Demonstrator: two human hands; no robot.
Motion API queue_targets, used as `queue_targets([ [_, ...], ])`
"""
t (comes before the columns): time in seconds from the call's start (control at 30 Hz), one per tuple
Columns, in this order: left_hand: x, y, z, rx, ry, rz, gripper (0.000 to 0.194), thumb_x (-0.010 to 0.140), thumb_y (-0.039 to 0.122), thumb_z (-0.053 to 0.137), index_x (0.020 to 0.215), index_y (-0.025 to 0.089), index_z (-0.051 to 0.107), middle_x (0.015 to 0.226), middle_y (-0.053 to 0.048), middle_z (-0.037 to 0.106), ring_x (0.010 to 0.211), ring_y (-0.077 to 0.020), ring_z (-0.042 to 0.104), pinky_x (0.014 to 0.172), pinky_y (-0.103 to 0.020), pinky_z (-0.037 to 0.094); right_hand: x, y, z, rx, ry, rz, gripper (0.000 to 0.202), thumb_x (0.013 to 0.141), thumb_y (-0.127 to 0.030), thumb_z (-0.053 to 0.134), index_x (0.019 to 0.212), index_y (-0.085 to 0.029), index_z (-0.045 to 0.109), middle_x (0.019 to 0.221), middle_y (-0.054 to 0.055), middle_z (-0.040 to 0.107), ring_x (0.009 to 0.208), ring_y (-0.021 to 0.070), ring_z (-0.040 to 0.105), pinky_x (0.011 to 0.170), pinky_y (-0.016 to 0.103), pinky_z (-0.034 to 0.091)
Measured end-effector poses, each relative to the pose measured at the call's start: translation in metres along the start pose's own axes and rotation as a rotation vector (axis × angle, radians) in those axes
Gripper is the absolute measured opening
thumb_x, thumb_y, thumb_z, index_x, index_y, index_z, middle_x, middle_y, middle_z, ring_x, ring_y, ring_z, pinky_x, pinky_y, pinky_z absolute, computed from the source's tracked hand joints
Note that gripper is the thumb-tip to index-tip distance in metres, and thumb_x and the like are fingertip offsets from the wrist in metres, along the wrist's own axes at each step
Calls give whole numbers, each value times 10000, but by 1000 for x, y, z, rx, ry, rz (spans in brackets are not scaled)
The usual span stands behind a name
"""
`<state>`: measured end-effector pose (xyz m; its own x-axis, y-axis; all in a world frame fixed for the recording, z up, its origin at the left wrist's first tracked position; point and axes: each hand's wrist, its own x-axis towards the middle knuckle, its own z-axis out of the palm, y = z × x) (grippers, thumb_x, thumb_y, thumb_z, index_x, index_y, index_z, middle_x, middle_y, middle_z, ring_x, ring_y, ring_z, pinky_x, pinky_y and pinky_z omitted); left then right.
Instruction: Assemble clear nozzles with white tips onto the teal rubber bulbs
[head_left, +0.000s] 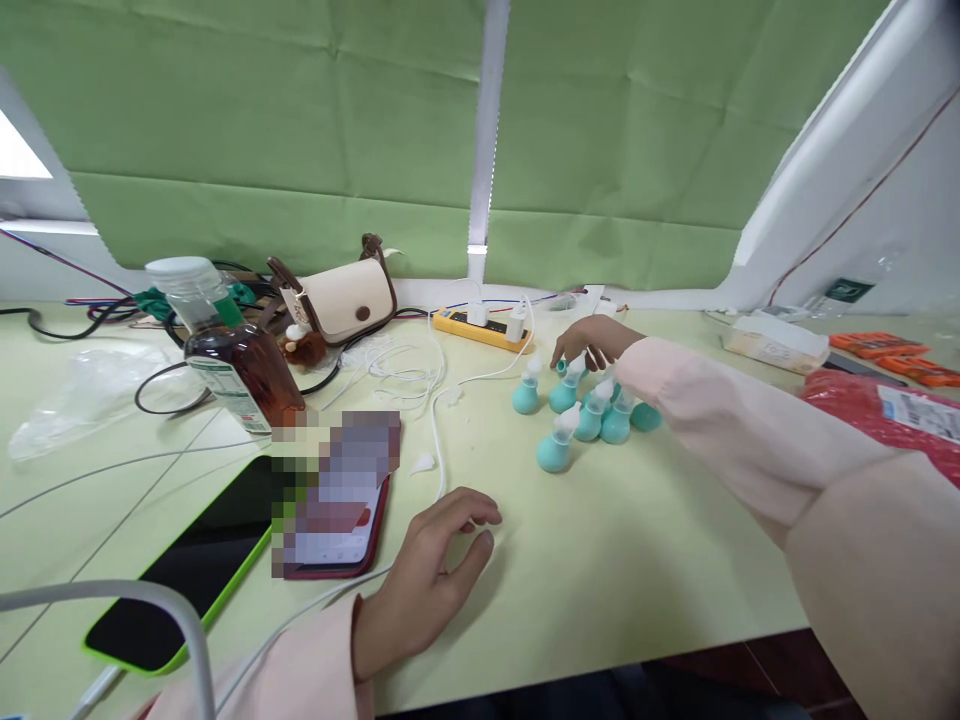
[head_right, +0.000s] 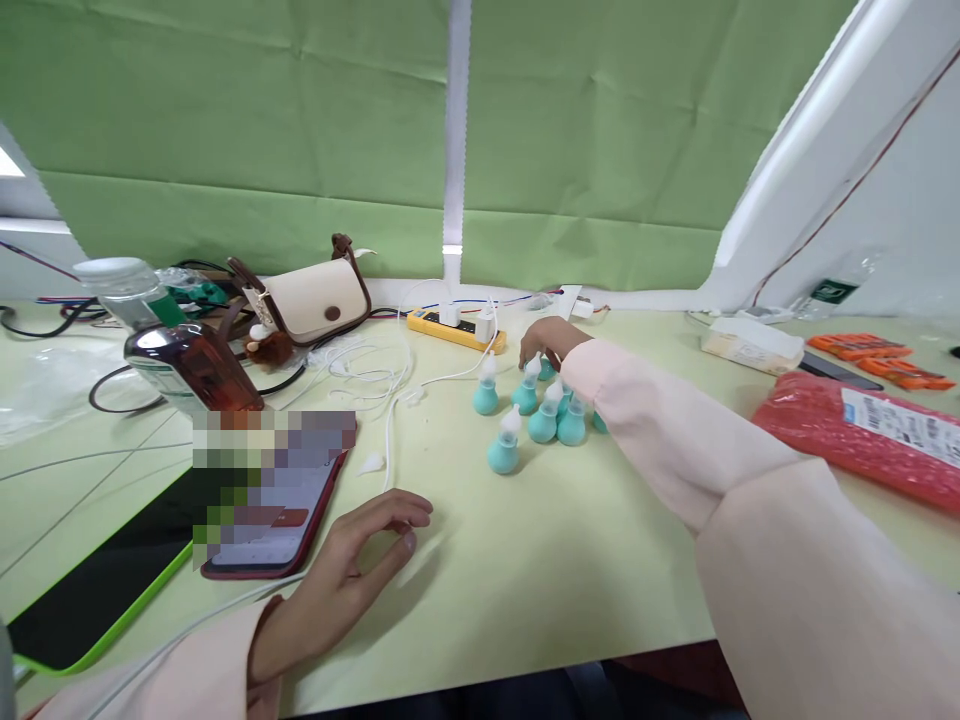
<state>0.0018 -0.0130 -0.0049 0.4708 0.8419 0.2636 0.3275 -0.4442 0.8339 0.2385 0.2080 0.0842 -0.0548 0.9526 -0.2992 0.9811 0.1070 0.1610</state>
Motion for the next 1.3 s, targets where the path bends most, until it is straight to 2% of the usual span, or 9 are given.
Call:
queue_targets([
  [0.1,1,-1,0,81,15,30,153,810,94,401,882,181,504,915,-34,564,832,-136,527,732,-258,441,-1,3,2,-46,-83,9,290,641,-173,608,916,-85,639,621,57,623,554,141,559,555,273,384],
  [0.23,6,-6,-5,469,93,181,184,801,109,405,939,167,511,1002,-89,543,945,-216,486,809,-369,415,-8,7,-10,-99,89,-30,385,672,-163,566,1057,-160,558,716,58,626,660,178,559,582,273,363],
  [0.43,17,-26,-12,1091,153,137,483,708,14,425,1184,85,390,1285,-227,304,1197,-389,235,890,-520,319,-53,-5,-41,-116,727,-87,310,757,-317,407,971,-125,524,939,124,531,863,242,481,646,318,348],
  [0.57,18,-33,-10,1180,4,74,590,665,-61,377,1235,78,321,1224,-211,400,1099,-324,413,830,-443,412,-102,-42,-37,-16,1198,-383,287,733,-292,402,929,-103,492,977,118,486,737,150,480,626,273,363],
  [0.7,20,-28,-11,1220,-13,4,463,698,-71,349,1100,123,472,1007,-137,547,914,-262,517,682,-363,483,-130,-97,-2,-108,888,-707,224,693,-233,419,865,-118,504,729,62,563,659,163,498,541,262,344],
  [0.83,21,-23,-13,1229,-2,20,364,693,-68,375,945,122,555,860,-112,570,791,-251,525,604,-342,485,-122,-140,36,-132,472,-529,198,682,-139,485,874,-120,531,728,94,610,692,211,573,522,267,364],
  [0.97,20,-25,-12,1206,38,67,310,729,-18,401,970,114,545,877,-114,557,797,-246,513,637,-353,477,-95,-157,51,-102,393,-368,277,712,-29,486,983,-71,516,818,137,619,791,221,591,582,268,423],
  [1.17,17,-22,-8,1023,77,158,270,794,60,353,1012,112,504,890,-109,524,804,-219,512,664,-343,470,-59,-151,57,-76,305,-283,276,839,-280,461,1072,-134,481,1056,69,520,891,165,539,748,360,463],
  [1.3,14,-16,-7,769,-6,139,285,807,72,288,1019,138,466,906,-92,489,741,-174,527,633,-297,466,-62,-148,54,-23,372,-292,185,820,-172,467,985,-117,528,936,97,570,862,202,560,695,328,456],
])
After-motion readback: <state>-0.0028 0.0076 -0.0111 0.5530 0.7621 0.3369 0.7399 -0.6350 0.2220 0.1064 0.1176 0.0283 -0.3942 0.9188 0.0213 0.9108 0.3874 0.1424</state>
